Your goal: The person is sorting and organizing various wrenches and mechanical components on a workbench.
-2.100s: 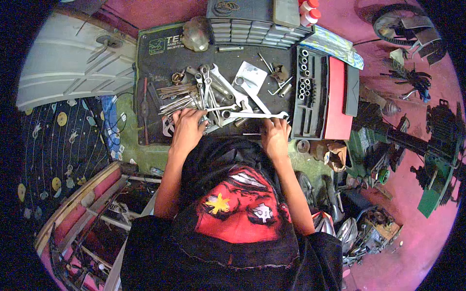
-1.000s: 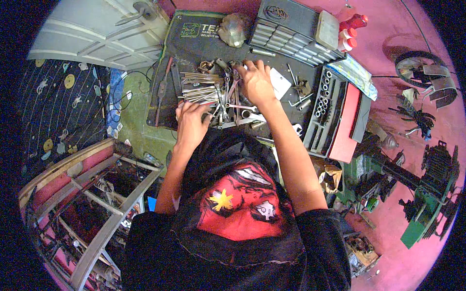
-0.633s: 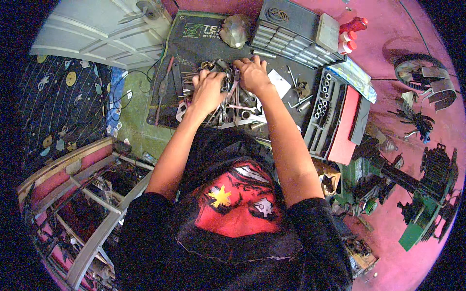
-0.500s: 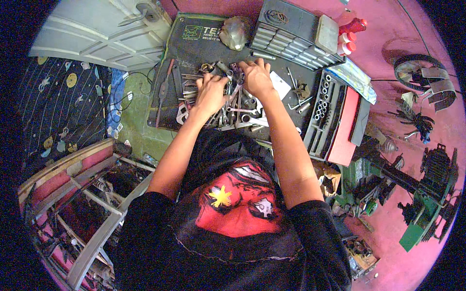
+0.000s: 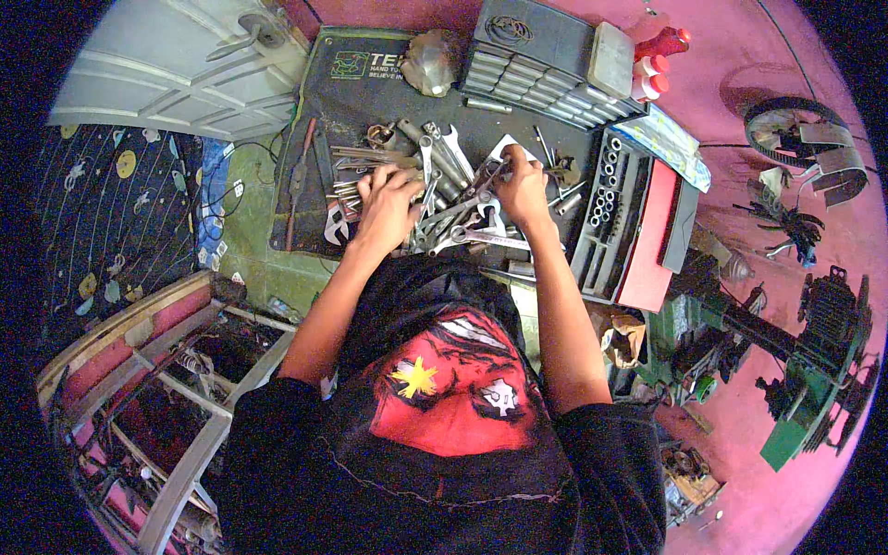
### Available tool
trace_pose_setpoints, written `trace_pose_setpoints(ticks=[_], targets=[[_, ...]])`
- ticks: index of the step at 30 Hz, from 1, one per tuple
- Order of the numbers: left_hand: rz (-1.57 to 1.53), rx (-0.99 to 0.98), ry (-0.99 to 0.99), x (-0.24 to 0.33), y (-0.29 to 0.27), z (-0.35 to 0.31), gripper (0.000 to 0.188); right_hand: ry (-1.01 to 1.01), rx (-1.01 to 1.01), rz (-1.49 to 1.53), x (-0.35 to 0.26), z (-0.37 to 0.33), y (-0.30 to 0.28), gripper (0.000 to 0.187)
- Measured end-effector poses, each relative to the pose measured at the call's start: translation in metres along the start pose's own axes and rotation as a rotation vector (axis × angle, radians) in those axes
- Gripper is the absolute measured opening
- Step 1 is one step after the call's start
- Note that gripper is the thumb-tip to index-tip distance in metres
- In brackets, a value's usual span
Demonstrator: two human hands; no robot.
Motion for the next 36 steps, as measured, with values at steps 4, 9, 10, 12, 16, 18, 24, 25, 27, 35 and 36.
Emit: trace_pose_setpoints(ticks=[4, 9, 10, 12, 16, 18, 24, 25, 27, 35, 36], targets=[[-0.063, 0.063, 0.010, -0.004, -0.014, -0.008, 0.040, 0.037, 0.041, 0.020, -0.011, -0.014, -0.009, 0.043], [-0.052, 0.131, 0.000, -0.005, -0.022, -0.015, 0.036, 0.079, 0.018, -0.131, -0.017, -0.025, -0.023, 0.044], [-0.051, 0.130, 0.001, -0.006, -0.022, -0.015, 0.036, 0.084, 0.000, -0.199, -0.017, -0.028, -0.024, 0.042], [-0.053, 0.167, -0.021, -0.010, -0.023, -0.017, 0.035, 0.083, -0.012, -0.250, -0.014, -0.034, -0.019, 0.038], [-0.014, 0.199, -0.072, -0.016, -0.028, -0.013, 0.034, 0.030, 0.061, -0.335, -0.042, -0.036, -0.027, 0.037], [0.006, 0.222, -0.067, -0.018, -0.031, -0.012, 0.035, -0.124, 0.055, -0.281, -0.066, -0.032, -0.028, 0.037], [0.069, 0.217, -0.157, -0.024, -0.042, -0.014, 0.031, -0.416, -0.071, -0.226, -0.103, -0.017, 0.007, 0.045], [0.071, 0.219, -0.160, -0.023, -0.043, -0.016, 0.031, -0.479, -0.080, -0.227, -0.110, -0.017, 0.013, 0.045], [0.069, 0.267, -0.151, -0.020, -0.049, -0.022, 0.028, -0.555, -0.159, -0.312, -0.127, -0.019, 0.022, 0.045], [0.084, 0.179, -0.148, -0.015, -0.036, -0.064, 0.022, -0.681, -0.134, -0.276, -0.135, -0.034, 0.042, 0.050], [0.083, 0.178, -0.151, -0.016, -0.032, -0.069, 0.022, -0.682, -0.137, -0.276, -0.133, -0.034, 0.042, 0.050]])
Point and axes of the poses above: each hand's wrist, its own z-axis towards the middle knuckle, its own y-axis out of the palm, x = y × z, the point moved 5 cm from there along z, towards the middle knuckle, and after that the axes turned 2 degrees about -z, right-handed, at the moved point
